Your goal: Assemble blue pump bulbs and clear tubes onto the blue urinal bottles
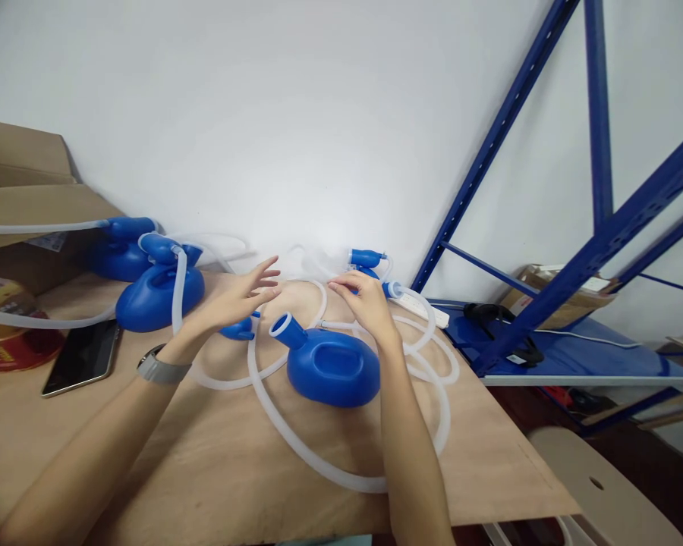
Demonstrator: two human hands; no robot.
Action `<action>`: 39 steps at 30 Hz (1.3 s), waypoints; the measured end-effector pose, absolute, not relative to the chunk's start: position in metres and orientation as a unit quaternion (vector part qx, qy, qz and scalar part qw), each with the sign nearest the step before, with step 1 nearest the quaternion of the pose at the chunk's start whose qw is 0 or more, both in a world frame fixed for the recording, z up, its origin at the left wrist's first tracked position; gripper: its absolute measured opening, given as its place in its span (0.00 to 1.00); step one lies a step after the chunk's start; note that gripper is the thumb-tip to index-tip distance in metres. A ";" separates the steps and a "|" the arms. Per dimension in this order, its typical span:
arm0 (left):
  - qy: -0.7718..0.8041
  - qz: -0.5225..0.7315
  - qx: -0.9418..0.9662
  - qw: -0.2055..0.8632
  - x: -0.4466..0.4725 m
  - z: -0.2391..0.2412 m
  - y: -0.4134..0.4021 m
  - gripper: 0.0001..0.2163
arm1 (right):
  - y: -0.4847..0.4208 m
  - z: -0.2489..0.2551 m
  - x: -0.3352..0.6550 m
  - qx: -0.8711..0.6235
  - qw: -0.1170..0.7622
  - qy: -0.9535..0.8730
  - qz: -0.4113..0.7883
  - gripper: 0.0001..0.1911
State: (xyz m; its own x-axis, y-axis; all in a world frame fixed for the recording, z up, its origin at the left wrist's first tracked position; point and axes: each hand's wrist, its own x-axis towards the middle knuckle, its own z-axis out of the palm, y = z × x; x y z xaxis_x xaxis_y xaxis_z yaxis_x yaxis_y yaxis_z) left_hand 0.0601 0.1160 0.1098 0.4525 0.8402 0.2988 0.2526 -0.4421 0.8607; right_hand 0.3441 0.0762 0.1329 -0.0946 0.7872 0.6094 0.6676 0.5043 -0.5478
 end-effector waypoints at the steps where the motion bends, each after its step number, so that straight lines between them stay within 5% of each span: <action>1: 0.336 0.393 0.753 0.407 0.065 0.111 0.113 0.43 | 0.066 0.142 0.338 -0.459 0.466 -0.755 0.042 0.11; 5: 0.246 0.478 0.710 0.455 0.077 0.115 0.103 0.46 | 0.037 0.159 0.316 -0.359 0.434 -0.826 0.004 0.09; 14: 0.295 0.485 0.709 0.419 0.071 0.120 0.102 0.23 | 0.052 0.135 0.301 -0.379 0.273 -0.882 0.064 0.13; 21: 0.314 0.433 0.734 0.419 0.050 0.100 0.126 0.28 | 0.053 0.090 0.315 -0.432 0.202 -0.855 0.206 0.40; 25: 0.352 0.454 0.720 0.390 0.039 0.087 0.127 0.32 | 0.057 0.079 0.316 -0.482 0.235 -0.816 0.217 0.38; 30: 0.354 0.403 0.765 0.357 0.060 0.042 0.099 0.38 | 0.062 0.081 0.310 -0.478 0.237 -0.820 0.206 0.24; 35: 0.300 0.433 0.762 0.377 0.079 0.012 0.080 0.36 | 0.062 0.081 0.308 -0.464 0.238 -0.825 0.215 0.21; 39: 0.312 0.468 0.778 0.281 0.083 0.002 0.082 0.41 | 0.062 0.078 0.306 -0.460 0.248 -0.817 0.242 0.21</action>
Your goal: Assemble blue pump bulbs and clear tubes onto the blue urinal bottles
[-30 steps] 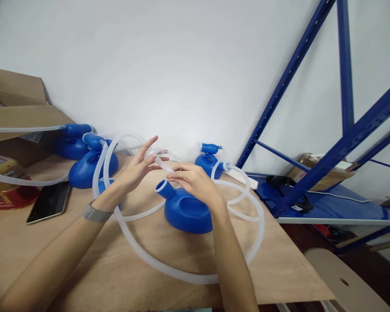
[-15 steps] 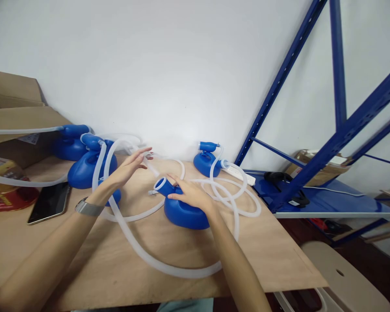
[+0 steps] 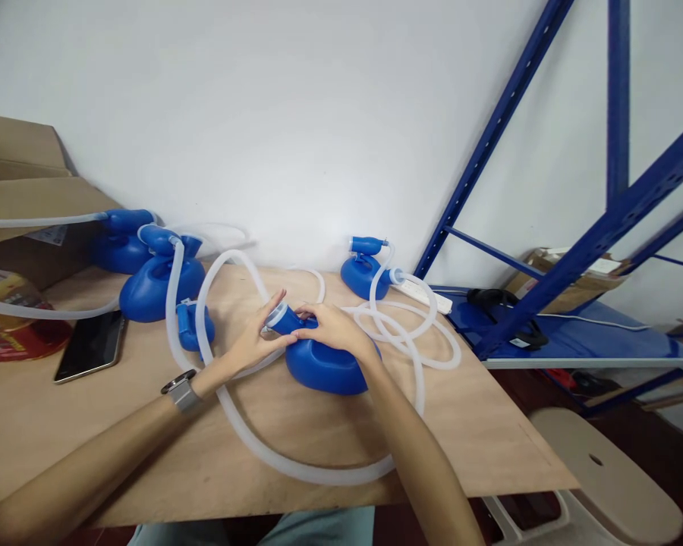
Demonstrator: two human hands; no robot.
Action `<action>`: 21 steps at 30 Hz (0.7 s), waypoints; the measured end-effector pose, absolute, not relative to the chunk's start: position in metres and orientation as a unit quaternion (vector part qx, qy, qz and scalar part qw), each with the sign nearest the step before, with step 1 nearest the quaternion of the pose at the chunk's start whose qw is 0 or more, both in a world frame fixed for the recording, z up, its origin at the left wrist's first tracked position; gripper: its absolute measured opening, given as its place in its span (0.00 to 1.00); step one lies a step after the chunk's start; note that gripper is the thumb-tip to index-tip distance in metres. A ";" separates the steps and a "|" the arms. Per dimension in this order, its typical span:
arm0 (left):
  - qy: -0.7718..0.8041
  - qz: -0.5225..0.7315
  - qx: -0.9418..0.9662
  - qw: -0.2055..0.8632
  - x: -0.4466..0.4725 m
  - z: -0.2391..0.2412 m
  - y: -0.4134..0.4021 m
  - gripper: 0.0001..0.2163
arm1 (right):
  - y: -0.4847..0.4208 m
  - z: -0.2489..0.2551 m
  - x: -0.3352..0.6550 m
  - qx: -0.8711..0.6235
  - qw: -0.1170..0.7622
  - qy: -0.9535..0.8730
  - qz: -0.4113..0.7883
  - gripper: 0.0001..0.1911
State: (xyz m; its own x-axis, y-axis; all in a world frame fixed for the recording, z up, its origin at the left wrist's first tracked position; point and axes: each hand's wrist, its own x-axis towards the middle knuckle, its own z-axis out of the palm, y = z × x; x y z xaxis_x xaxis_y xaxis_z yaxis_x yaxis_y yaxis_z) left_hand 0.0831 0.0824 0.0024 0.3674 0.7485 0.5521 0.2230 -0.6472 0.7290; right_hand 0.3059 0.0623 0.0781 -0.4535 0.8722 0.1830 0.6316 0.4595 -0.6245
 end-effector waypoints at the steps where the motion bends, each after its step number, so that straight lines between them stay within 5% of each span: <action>1: 0.308 0.481 0.780 0.254 0.084 0.000 0.083 0.41 | 0.063 0.078 0.306 -0.459 0.255 -0.812 0.253 0.21; 5: 0.283 0.518 0.788 0.174 0.091 -0.011 0.083 0.32 | 0.064 0.077 0.305 -0.482 0.273 -0.785 0.277 0.25; 13: 0.275 0.528 0.793 0.130 0.095 -0.002 0.078 0.26 | 0.066 0.076 0.306 -0.497 0.322 -0.730 0.341 0.69; 18: 0.285 0.527 0.789 0.133 0.096 -0.001 0.078 0.26 | 0.071 0.080 0.307 -0.518 0.298 -0.715 0.363 0.69; 21: 0.310 0.507 0.789 0.156 0.094 0.011 0.075 0.24 | 0.075 0.083 0.312 -0.523 0.285 -0.677 0.432 0.57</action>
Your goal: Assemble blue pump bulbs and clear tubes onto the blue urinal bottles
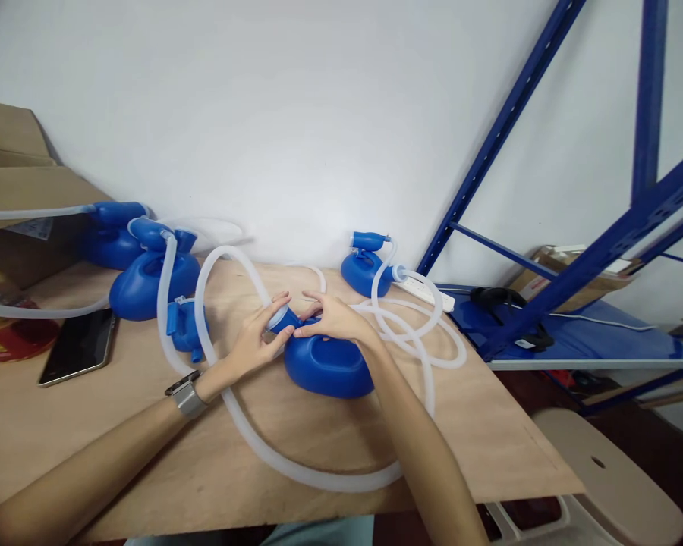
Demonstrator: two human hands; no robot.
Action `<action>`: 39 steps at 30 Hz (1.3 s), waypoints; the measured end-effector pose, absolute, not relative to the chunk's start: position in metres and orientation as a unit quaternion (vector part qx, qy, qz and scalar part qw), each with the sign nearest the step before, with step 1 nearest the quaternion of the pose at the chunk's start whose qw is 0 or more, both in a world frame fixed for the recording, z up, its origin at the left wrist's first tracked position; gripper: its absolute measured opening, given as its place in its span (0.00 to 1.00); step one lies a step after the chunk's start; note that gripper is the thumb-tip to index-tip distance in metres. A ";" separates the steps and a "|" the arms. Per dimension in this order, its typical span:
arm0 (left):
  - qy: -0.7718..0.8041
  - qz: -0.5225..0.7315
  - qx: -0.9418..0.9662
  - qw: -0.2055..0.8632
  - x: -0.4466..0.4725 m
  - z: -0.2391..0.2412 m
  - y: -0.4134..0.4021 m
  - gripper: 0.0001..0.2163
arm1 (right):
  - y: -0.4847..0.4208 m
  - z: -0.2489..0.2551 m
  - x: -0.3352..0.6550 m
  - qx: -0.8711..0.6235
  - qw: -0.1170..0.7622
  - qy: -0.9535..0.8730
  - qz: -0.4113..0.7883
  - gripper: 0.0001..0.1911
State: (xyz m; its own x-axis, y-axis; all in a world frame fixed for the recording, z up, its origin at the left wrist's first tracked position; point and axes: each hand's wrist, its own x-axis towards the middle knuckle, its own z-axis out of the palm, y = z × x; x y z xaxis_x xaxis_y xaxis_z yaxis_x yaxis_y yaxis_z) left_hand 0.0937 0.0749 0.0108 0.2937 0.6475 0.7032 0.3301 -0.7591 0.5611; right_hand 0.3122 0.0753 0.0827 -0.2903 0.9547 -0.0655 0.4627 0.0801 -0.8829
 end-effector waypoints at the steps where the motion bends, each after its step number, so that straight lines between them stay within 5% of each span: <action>1: 0.323 0.491 0.791 0.172 0.093 0.018 0.073 0.22 | 0.077 0.083 0.314 -0.516 0.289 -0.665 0.456 0.50; 5: 0.418 0.435 0.750 0.272 0.101 0.054 0.065 0.14 | 0.079 0.083 0.319 -0.475 0.327 -0.631 0.519 0.22; 17: 0.441 0.474 0.660 0.381 0.128 0.067 0.084 0.03 | 0.082 0.082 0.321 -0.453 0.326 -0.627 0.543 0.24; 27: 0.423 0.487 0.612 0.458 0.126 0.062 0.085 0.12 | 0.084 0.077 0.319 -0.460 0.335 -0.661 0.489 0.16; 35: 0.403 0.499 0.637 0.429 0.124 0.054 0.085 0.12 | 0.086 0.075 0.321 -0.451 0.346 -0.613 0.549 0.21; 39: 0.395 0.491 0.636 0.445 0.119 0.054 0.089 0.25 | 0.086 0.076 0.321 -0.441 0.340 -0.631 0.540 0.20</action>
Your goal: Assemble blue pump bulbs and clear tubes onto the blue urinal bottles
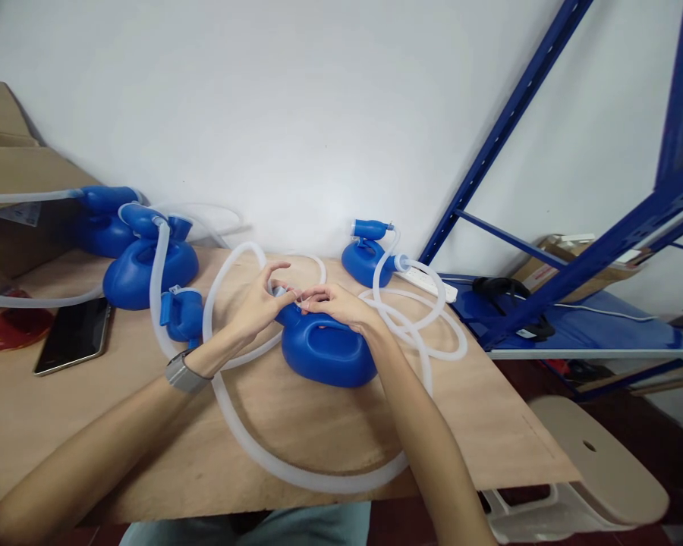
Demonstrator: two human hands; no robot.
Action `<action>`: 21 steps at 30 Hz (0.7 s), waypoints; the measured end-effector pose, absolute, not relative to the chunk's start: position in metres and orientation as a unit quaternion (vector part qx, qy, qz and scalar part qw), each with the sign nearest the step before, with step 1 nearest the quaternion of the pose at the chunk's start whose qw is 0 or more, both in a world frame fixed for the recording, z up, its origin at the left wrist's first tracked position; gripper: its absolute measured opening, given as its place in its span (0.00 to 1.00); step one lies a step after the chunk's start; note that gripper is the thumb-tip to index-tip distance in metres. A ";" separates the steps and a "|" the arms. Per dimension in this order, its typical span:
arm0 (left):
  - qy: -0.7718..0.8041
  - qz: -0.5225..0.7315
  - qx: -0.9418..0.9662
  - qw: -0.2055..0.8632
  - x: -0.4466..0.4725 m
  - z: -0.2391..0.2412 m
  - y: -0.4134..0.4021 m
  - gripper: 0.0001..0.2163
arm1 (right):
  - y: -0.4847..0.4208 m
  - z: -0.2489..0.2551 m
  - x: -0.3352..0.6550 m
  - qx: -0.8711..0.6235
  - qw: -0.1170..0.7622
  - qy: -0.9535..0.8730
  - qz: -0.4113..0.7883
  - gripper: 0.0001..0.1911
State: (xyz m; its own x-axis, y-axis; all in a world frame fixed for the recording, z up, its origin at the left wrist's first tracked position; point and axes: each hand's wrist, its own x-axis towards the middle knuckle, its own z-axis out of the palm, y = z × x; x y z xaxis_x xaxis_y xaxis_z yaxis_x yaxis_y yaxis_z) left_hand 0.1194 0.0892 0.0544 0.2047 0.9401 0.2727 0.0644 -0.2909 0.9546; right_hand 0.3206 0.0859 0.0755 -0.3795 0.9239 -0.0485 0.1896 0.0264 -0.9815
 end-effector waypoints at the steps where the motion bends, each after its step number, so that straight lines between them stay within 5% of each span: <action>1: 0.394 0.484 0.646 0.440 0.119 0.055 0.090 0.24 | 0.086 0.076 0.320 -0.442 0.336 -0.640 0.531 0.18; 4: 0.389 0.466 0.682 0.408 0.120 0.057 0.094 0.12 | 0.085 0.077 0.319 -0.449 0.330 -0.673 0.486 0.15; 21: 0.401 0.491 0.578 0.514 0.122 0.066 0.091 0.07 | 0.083 0.076 0.315 -0.471 0.321 -0.658 0.493 0.14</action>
State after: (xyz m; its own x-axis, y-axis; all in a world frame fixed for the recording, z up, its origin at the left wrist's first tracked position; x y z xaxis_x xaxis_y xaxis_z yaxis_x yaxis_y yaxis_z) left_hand 0.1221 0.0911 0.0661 0.1952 0.9684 0.1551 -0.0408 -0.1500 0.9879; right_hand 0.3154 0.0830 0.0762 -0.3507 0.9356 -0.0421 0.3029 0.0707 -0.9504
